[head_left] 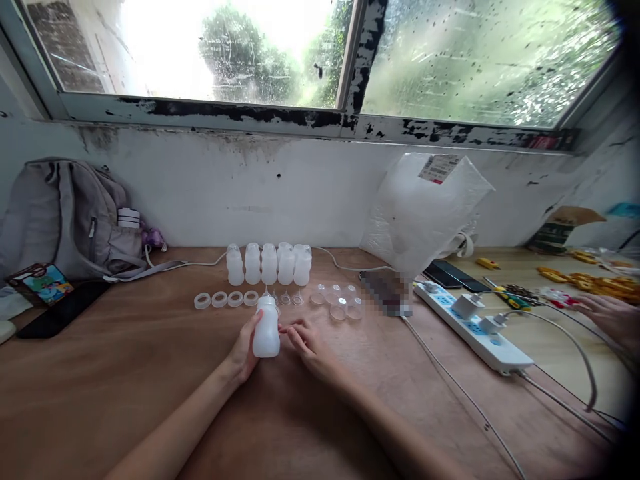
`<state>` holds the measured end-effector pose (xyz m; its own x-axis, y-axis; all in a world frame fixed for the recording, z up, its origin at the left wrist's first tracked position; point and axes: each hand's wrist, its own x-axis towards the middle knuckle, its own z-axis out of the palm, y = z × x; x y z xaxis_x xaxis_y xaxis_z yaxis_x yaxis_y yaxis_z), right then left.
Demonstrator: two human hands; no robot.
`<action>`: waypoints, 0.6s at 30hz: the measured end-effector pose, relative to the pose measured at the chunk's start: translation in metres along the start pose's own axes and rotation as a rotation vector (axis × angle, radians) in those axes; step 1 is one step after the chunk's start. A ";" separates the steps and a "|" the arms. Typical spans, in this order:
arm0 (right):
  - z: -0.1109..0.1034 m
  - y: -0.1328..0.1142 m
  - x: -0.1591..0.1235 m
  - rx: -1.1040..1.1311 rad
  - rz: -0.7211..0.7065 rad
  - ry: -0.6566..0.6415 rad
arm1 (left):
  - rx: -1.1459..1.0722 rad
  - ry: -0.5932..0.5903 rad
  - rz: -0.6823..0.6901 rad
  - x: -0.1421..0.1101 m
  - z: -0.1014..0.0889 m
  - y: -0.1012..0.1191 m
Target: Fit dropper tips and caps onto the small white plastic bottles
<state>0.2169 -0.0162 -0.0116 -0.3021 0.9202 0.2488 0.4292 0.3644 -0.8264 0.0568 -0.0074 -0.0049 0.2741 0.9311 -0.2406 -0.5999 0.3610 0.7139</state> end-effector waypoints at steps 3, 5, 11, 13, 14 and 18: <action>-0.032 0.017 0.009 -0.437 -0.045 0.310 | -0.017 0.086 -0.036 0.003 -0.004 0.003; -0.054 0.032 0.015 -0.597 0.058 0.478 | -0.005 0.122 -0.039 0.004 -0.005 0.004; -0.087 0.054 0.019 -0.737 0.295 0.486 | 0.062 0.067 -0.087 0.001 -0.004 0.005; -0.085 0.049 0.018 -0.762 0.349 0.470 | 0.078 0.048 -0.095 0.000 -0.003 0.006; -0.083 0.046 0.018 -0.768 0.369 0.470 | 0.086 0.043 -0.094 -0.001 -0.003 0.007; -0.078 0.037 0.018 -0.697 0.356 0.474 | 0.105 0.039 -0.095 0.000 -0.003 0.009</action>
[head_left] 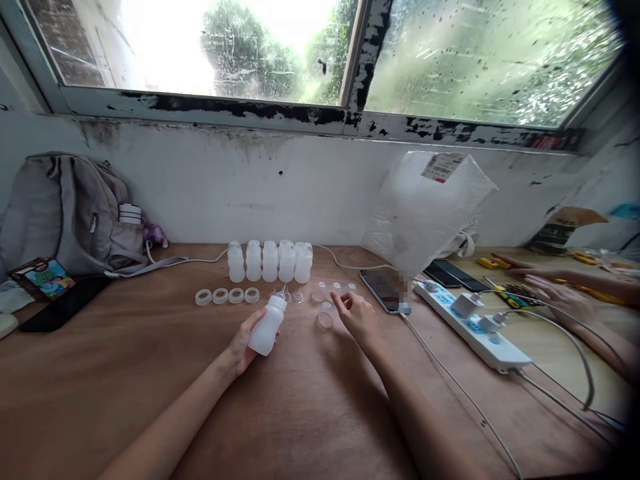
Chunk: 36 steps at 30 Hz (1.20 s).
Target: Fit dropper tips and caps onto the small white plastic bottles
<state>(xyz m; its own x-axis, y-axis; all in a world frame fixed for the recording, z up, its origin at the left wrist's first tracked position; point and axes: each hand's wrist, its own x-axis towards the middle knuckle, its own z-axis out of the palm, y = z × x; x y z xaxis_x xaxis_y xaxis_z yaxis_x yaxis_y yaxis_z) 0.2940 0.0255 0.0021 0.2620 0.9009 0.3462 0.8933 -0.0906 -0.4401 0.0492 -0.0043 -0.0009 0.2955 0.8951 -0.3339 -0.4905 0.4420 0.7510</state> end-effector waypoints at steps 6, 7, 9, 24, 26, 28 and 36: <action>0.005 0.002 0.000 0.226 -0.199 -0.132 | 0.042 -0.004 -0.021 -0.002 0.001 0.001; 0.006 0.002 0.000 0.255 -0.224 -0.182 | 0.048 -0.003 -0.019 -0.002 0.001 0.002; 0.009 0.002 -0.002 0.301 -0.258 -0.271 | 0.060 -0.003 -0.015 -0.002 0.001 0.002; 0.005 -0.018 -0.012 1.261 -0.095 -0.411 | 0.372 -0.121 0.046 -0.003 -0.006 0.013; 0.004 -0.020 -0.014 1.258 -0.091 -0.460 | 0.408 -0.140 0.035 -0.004 -0.006 0.015; 0.004 -0.022 -0.016 1.260 -0.099 -0.497 | 0.440 -0.164 0.029 -0.004 -0.006 0.015; 0.004 -0.029 -0.024 1.274 -0.120 -0.644 | 0.480 -0.205 0.010 -0.004 -0.005 0.016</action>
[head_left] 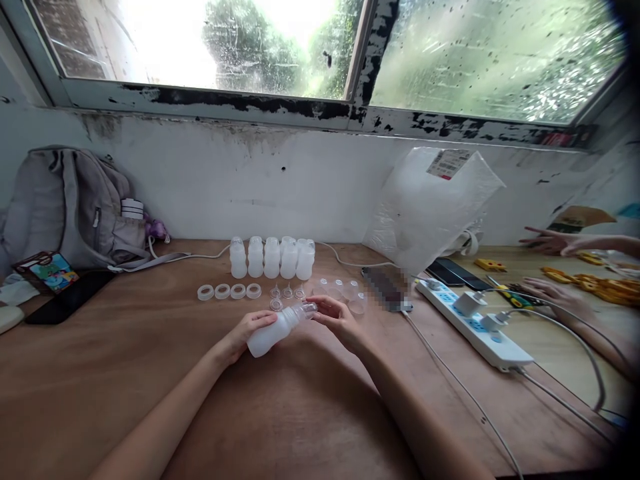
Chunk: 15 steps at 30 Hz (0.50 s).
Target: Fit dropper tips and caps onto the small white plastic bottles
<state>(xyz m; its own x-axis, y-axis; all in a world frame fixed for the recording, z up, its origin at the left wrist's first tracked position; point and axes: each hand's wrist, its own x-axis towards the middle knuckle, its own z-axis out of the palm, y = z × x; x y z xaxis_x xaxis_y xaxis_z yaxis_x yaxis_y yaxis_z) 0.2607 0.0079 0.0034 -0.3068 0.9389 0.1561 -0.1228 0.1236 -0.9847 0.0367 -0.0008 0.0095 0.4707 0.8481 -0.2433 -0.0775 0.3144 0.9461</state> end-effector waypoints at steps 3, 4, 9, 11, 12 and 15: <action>0.004 0.001 -0.001 -0.006 0.003 0.011 | -0.007 0.000 -0.006 -0.001 0.000 0.001; 0.006 0.000 -0.001 -0.010 0.002 0.022 | -0.007 -0.003 -0.006 -0.001 0.001 0.002; 0.011 -0.002 -0.003 -0.029 0.014 0.032 | 0.000 -0.020 -0.029 -0.001 0.000 0.001; 0.012 -0.003 -0.004 -0.022 0.034 0.015 | -0.003 -0.031 -0.043 -0.002 -0.001 0.001; 0.013 -0.003 -0.004 -0.012 0.043 0.007 | -0.006 -0.039 -0.049 -0.002 -0.001 0.001; 0.014 -0.003 -0.005 0.029 0.059 0.004 | -0.010 -0.054 -0.064 -0.002 0.000 0.001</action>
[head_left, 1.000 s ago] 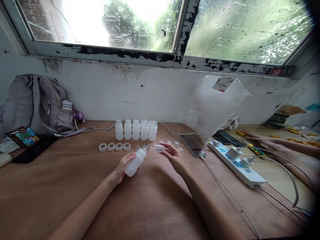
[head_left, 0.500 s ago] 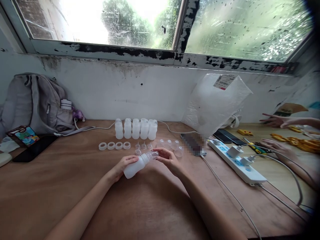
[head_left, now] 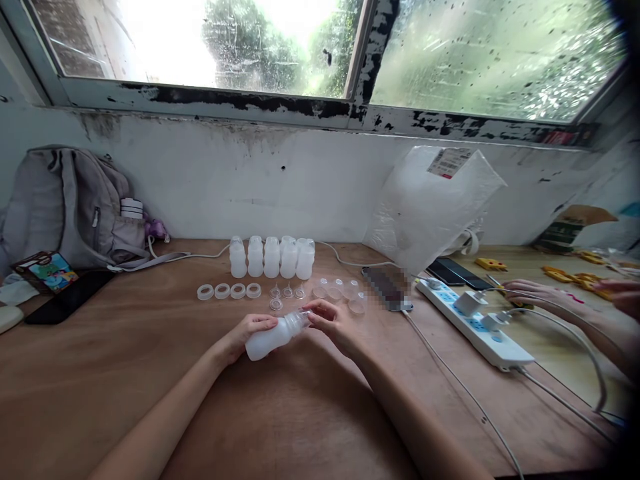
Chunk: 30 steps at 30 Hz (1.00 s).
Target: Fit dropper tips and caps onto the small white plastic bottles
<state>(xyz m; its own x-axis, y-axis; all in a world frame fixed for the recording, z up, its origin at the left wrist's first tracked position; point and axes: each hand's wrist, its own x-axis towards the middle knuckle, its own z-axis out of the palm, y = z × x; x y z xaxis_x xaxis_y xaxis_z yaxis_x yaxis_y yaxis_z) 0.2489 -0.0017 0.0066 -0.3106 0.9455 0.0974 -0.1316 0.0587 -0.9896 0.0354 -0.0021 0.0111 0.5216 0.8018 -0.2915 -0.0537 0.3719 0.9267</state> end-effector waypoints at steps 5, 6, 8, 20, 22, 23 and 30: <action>0.000 0.003 0.001 0.078 -0.016 0.071 | -0.140 0.181 0.126 0.003 -0.001 -0.002; -0.001 0.004 0.002 0.090 -0.022 0.090 | -0.193 0.237 0.157 0.005 -0.002 -0.003; -0.001 0.005 0.002 0.098 -0.028 0.121 | -0.272 0.329 0.190 0.007 -0.004 -0.006; 0.004 0.018 0.002 -0.031 0.060 0.056 | -0.148 0.605 0.229 0.014 -0.004 -0.017; 0.004 0.019 0.003 -0.032 0.064 0.064 | -0.153 0.619 0.233 0.015 -0.004 -0.017; 0.004 0.020 0.003 -0.027 0.068 0.067 | -0.156 0.627 0.234 0.015 -0.004 -0.017; 0.005 0.024 0.002 0.069 0.121 0.043 | -0.174 0.656 0.190 0.014 -0.003 -0.014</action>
<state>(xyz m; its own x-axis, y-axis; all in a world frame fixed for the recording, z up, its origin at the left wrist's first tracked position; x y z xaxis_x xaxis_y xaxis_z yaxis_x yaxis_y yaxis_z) 0.2403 0.0003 -0.0164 -0.2879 0.9572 -0.0287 -0.1607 -0.0778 -0.9839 0.0411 0.0050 -0.0064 -0.1280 0.9565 -0.2623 -0.2570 0.2234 0.9402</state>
